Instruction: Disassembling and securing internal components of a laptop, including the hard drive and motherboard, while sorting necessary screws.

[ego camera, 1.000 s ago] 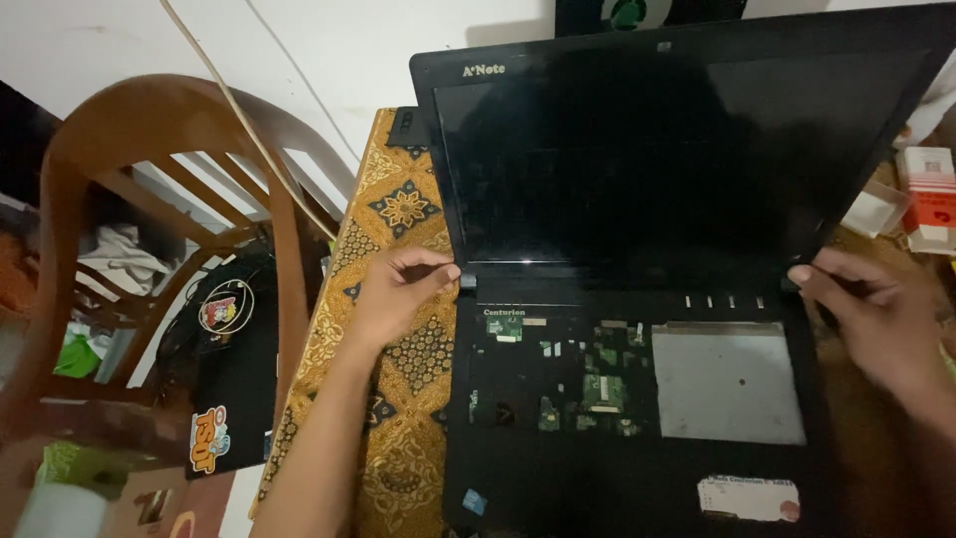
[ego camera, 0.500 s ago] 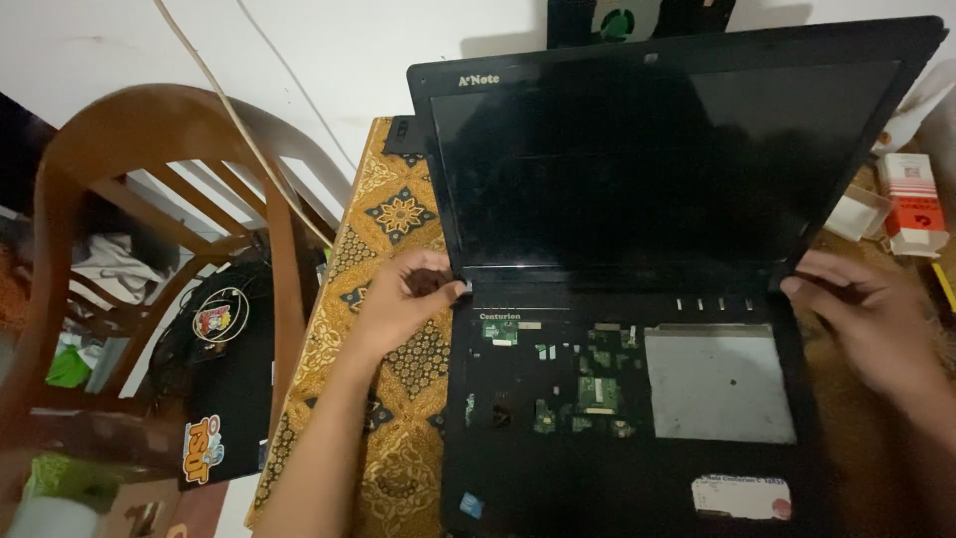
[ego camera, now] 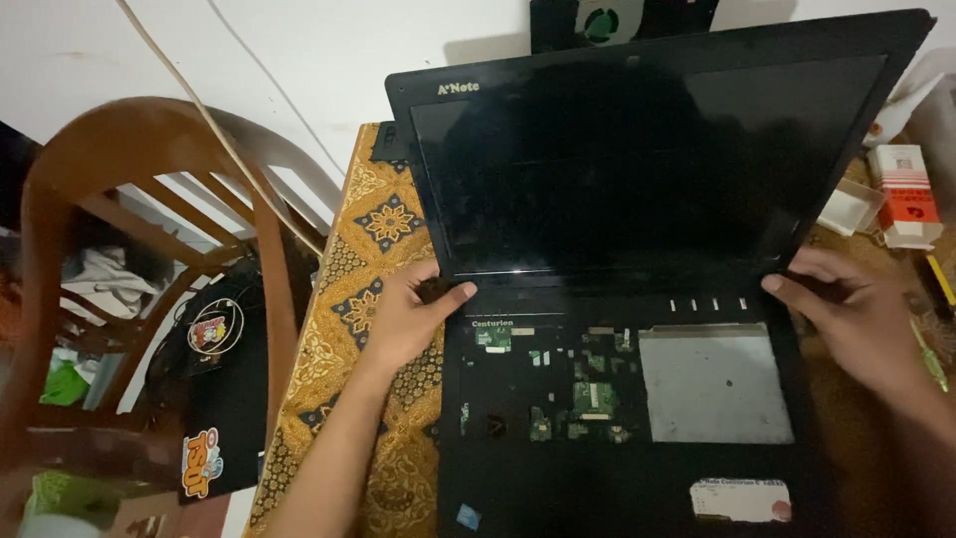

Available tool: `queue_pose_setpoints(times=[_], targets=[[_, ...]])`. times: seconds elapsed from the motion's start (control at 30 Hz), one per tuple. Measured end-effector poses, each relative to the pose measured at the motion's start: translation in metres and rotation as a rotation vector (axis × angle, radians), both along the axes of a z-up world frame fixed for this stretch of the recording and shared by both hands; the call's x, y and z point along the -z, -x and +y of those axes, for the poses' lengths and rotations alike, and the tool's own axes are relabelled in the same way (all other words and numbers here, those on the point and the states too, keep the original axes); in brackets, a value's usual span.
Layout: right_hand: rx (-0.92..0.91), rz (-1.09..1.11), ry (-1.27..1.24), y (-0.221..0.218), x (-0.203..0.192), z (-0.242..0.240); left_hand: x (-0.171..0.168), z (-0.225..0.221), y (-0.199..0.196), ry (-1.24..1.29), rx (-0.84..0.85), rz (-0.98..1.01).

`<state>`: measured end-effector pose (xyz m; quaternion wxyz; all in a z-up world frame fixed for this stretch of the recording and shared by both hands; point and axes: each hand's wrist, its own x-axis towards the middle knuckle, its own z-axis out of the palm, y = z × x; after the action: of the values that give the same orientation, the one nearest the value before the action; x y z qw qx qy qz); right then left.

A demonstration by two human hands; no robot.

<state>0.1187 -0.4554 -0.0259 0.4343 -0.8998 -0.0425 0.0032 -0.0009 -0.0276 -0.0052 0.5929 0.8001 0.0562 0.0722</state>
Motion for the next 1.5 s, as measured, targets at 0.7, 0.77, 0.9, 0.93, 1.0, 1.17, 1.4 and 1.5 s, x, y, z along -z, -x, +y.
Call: queue_pose_setpoints(times=[0.7,0.77,0.9,0.93,1.0,1.17,1.4,1.5], targets=[[-0.089,-0.105,0.052,-0.008,0.025,-0.011,-0.001,0.006,-0.002,0.014,0.031,-0.018],[-0.093,-0.072,-0.012,-0.006,0.017,-0.006,0.001,0.008,-0.003,0.000,0.044,-0.022],[-0.146,-0.149,0.085,-0.013,0.028,-0.017,0.005,0.014,-0.003,-0.014,0.082,-0.049],[-0.162,-0.237,0.105,-0.016,0.036,-0.023,0.007,0.015,-0.003,-0.047,0.083,-0.033],[-0.137,-0.147,0.038,-0.009,0.025,-0.015,-0.001,0.011,-0.002,-0.061,0.087,-0.040],[-0.068,-0.117,0.045,-0.012,0.029,-0.018,-0.001,0.015,-0.004,-0.177,0.119,-0.099],[-0.128,-0.094,-0.113,-0.011,0.022,-0.015,-0.003,0.016,-0.004,-0.183,0.166,-0.025],[-0.123,-0.084,-0.121,-0.008,0.017,-0.013,-0.004,0.013,-0.004,-0.147,0.155,-0.018]])
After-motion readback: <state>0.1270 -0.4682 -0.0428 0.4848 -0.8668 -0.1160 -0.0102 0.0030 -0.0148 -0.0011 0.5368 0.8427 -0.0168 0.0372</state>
